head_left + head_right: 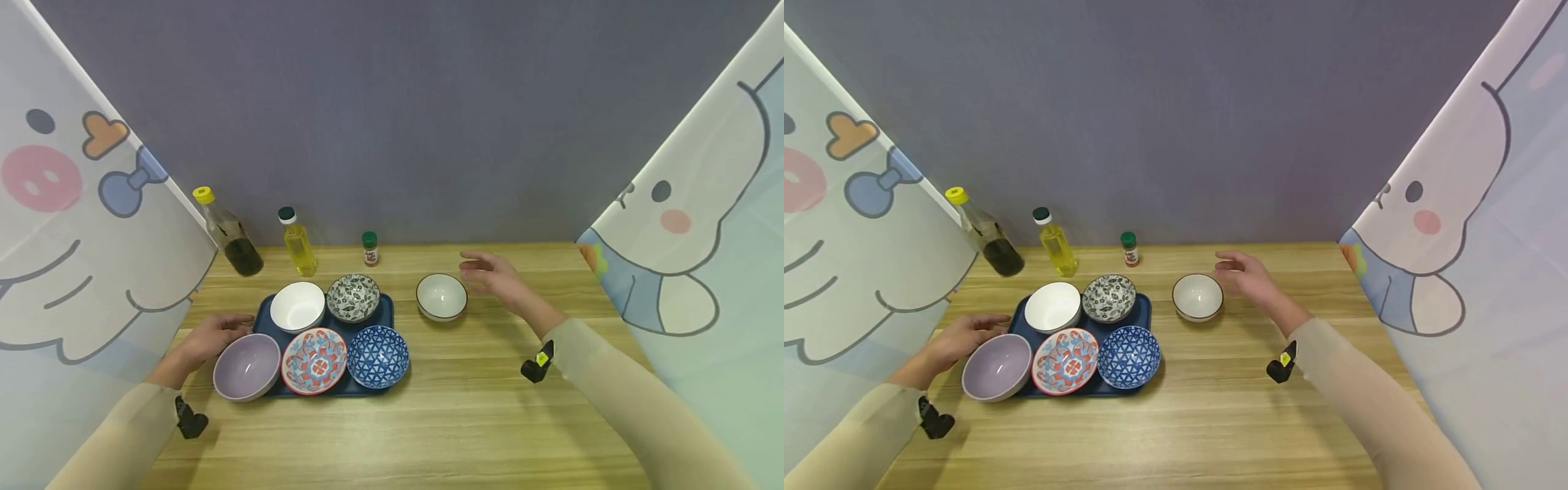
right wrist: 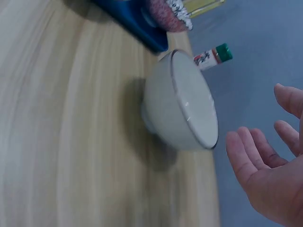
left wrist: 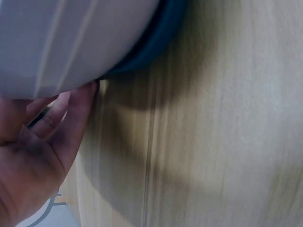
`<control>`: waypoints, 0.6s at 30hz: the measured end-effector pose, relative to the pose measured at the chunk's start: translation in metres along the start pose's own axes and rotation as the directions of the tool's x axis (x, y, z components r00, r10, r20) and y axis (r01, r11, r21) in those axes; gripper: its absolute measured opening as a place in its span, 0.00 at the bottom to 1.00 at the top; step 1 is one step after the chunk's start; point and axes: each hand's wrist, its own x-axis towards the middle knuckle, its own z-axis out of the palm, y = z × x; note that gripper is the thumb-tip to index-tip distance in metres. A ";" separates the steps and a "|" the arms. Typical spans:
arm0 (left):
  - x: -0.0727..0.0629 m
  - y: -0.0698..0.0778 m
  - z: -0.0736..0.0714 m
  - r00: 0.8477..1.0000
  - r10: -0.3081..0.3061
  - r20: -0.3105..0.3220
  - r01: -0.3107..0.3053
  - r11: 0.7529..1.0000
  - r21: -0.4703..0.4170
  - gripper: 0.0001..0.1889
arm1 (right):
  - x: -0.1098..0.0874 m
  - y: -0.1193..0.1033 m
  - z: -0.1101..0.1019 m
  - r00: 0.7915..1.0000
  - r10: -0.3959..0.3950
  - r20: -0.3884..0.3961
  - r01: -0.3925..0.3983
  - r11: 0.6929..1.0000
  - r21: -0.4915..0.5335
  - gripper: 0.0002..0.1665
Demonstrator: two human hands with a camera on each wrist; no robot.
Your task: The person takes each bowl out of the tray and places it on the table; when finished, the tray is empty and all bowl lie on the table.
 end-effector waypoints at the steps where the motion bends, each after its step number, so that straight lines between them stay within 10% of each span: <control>1: 0.002 -0.001 0.000 1.000 0.000 -0.003 0.000 1.000 -0.002 0.22 | 0.002 -0.004 0.002 1.000 -0.004 0.008 0.004 1.000 0.002 0.36; 18: 0.004 -0.005 0.004 0.998 0.023 -0.052 -0.024 1.000 -0.002 0.21 | 0.048 -0.033 0.092 0.962 0.052 0.266 -0.043 0.998 -0.038 0.43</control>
